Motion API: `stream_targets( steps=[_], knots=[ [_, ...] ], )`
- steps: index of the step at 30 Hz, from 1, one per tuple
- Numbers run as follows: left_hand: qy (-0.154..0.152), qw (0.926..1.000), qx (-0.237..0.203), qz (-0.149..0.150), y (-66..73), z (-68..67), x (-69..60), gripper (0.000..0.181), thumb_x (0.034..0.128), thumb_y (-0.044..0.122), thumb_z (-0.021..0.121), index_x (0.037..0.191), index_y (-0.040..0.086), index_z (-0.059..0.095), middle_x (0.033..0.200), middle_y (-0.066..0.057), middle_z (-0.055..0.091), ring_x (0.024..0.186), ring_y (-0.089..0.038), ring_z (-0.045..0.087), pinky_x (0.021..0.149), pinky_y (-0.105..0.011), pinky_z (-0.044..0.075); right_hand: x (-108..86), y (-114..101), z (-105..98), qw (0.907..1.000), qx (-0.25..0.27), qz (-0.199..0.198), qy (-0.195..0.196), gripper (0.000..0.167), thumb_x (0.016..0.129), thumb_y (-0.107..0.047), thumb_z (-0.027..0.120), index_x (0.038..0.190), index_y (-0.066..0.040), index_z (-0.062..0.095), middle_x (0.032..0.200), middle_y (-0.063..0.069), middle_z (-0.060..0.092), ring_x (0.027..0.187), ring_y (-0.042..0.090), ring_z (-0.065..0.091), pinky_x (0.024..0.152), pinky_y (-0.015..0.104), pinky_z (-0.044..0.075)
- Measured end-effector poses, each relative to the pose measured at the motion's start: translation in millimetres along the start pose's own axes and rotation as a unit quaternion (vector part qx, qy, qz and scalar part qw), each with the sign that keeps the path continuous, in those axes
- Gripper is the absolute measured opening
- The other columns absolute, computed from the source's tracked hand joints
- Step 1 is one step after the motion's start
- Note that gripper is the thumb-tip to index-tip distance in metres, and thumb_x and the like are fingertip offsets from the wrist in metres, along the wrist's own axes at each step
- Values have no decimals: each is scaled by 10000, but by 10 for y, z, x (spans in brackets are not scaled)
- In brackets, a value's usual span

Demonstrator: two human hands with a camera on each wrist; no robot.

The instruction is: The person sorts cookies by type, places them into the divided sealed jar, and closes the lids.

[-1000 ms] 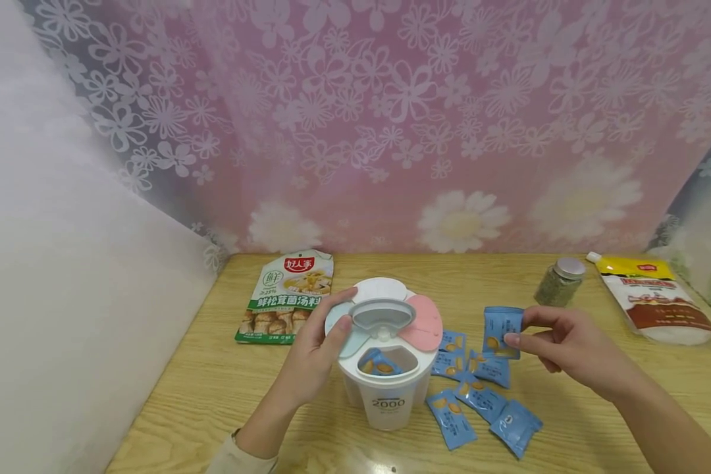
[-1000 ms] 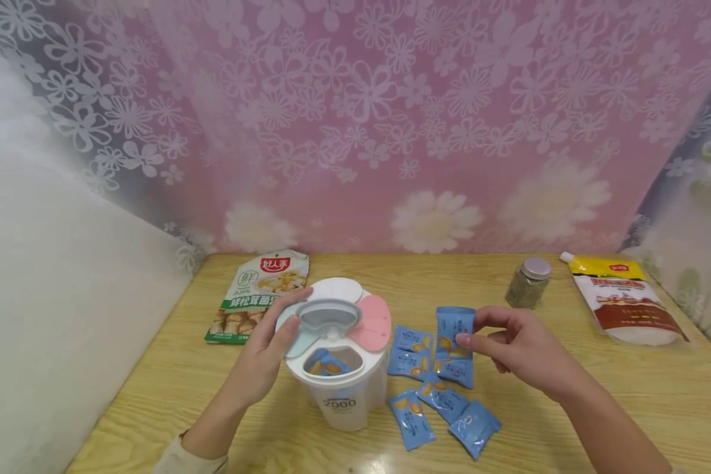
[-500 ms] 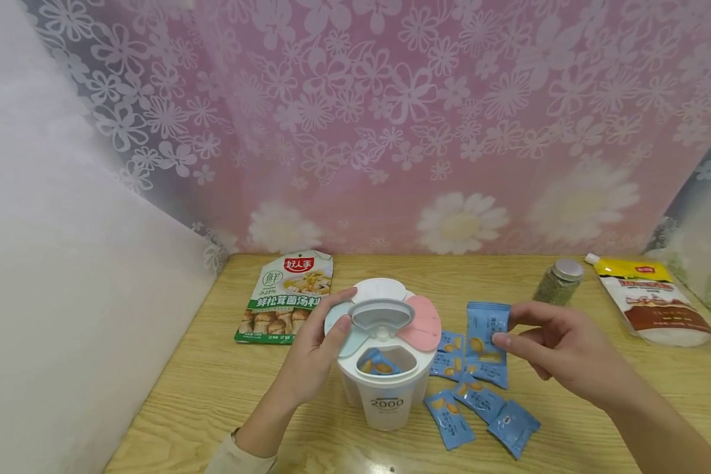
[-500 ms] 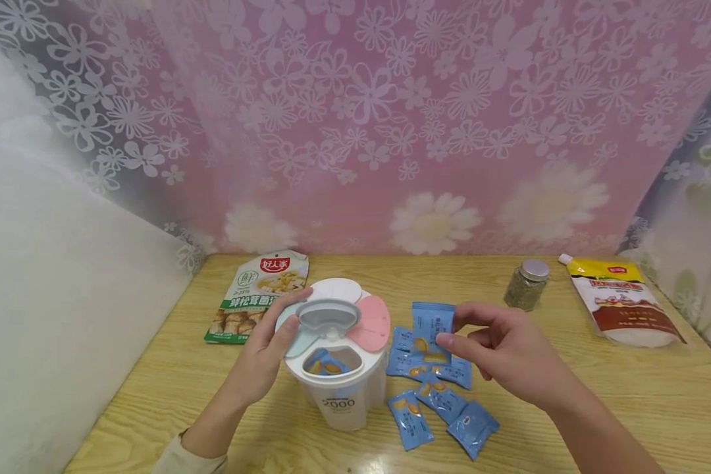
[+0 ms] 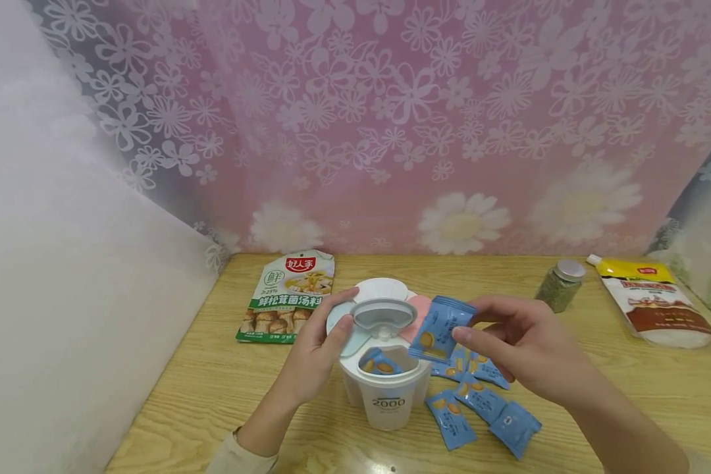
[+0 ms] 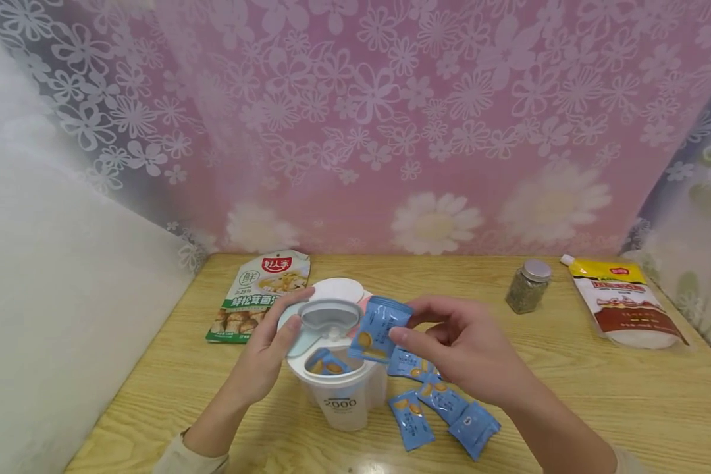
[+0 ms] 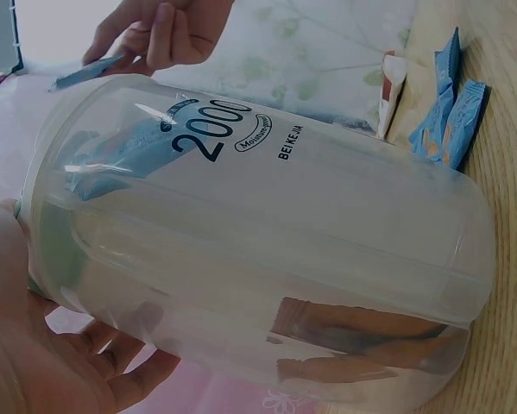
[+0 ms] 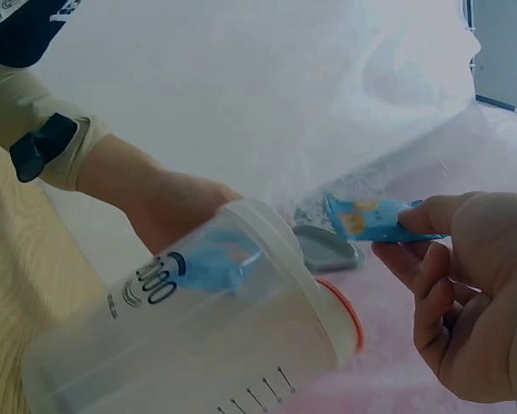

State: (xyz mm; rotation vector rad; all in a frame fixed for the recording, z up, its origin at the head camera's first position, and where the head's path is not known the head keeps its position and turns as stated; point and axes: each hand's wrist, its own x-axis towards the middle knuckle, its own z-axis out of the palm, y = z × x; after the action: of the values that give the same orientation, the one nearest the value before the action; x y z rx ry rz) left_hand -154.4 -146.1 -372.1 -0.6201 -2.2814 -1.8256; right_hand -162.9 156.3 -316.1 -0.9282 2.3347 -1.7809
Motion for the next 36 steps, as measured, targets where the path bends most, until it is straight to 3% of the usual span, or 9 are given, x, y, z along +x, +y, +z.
stream_targets(
  steps=[4, 10, 13, 20, 24, 31, 33, 36],
  knots=[
    [-39, 10000, -72, -13, -3, 1, 0, 405, 1077, 198, 431, 1481, 209, 438, 1401, -85, 533, 1216, -203, 577, 943, -306, 545, 85, -95, 158, 9996, -98, -244, -65, 172, 933, -20, 671, 1046, -149, 682, 684, -91, 676, 378, 141, 360, 331, 259, 350],
    [-123, 9998, -128, -7, -4, 16, 9, 406, 1076, 195, 435, 1482, 208, 435, 1378, -95, 541, 1186, -227, 598, 919, -318, 559, 132, -139, 353, 9974, -345, -621, -114, 179, 912, -33, 703, 1026, -171, 713, 837, -62, 693, 381, 87, 337, 333, 226, 322],
    [-142, 9998, -127, 4, 1, 23, 17, 407, 1075, 191, 438, 1481, 206, 438, 1378, -95, 540, 1165, -232, 612, 902, -327, 568, 133, -136, 409, 9961, -575, -671, -69, 172, 910, -67, 718, 1011, -204, 735, 840, -76, 689, 405, 55, 304, 348, 217, 296],
    [-43, 9999, 82, 46, 15, 17, 32, 402, 1069, 201, 453, 1471, 214, 456, 1395, -63, 541, 1186, -195, 590, 928, -315, 549, 107, -100, 439, 9847, -1226, -1230, 140, 213, 893, -89, 743, 1042, -239, 761, 829, -125, 716, 451, -21, 290, 386, 179, 282],
    [18, 9999, 140, 71, 11, 7, 32, 401, 1068, 198, 456, 1468, 216, 460, 1380, -61, 554, 1173, -186, 594, 925, -309, 547, 99, -78, 404, 9861, -1192, -1157, 92, 217, 892, -88, 744, 1035, -251, 756, 834, -121, 709, 444, -11, 291, 385, 172, 281],
    [17, 10000, 36, 16, 0, 1, 21, 399, 1071, 203, 450, 1469, 221, 457, 1400, -56, 541, 1187, -183, 588, 930, -301, 545, 54, -7, 263, 9936, -891, -694, -84, 231, 902, -65, 726, 1080, -213, 733, 519, -51, 425, 433, 74, 318, 383, 221, 308],
    [18, 10000, 12, 7, -1, 0, 18, 400, 1072, 204, 447, 1472, 223, 454, 1405, -55, 537, 1192, -184, 586, 932, -300, 544, 40, 24, 204, 9946, -805, -641, -145, 250, 905, -35, 713, 1101, -189, 723, 562, -48, 496, 435, 99, 331, 384, 234, 321],
    [38, 10000, -1, -5, -1, -1, 13, 400, 1072, 205, 446, 1472, 226, 453, 1401, -55, 539, 1186, -185, 589, 923, -300, 547, 20, 71, 115, 9959, -649, -586, -214, 269, 910, 5, 689, 1125, -154, 712, 760, -56, 665, 445, 124, 350, 393, 253, 342]
  ],
)
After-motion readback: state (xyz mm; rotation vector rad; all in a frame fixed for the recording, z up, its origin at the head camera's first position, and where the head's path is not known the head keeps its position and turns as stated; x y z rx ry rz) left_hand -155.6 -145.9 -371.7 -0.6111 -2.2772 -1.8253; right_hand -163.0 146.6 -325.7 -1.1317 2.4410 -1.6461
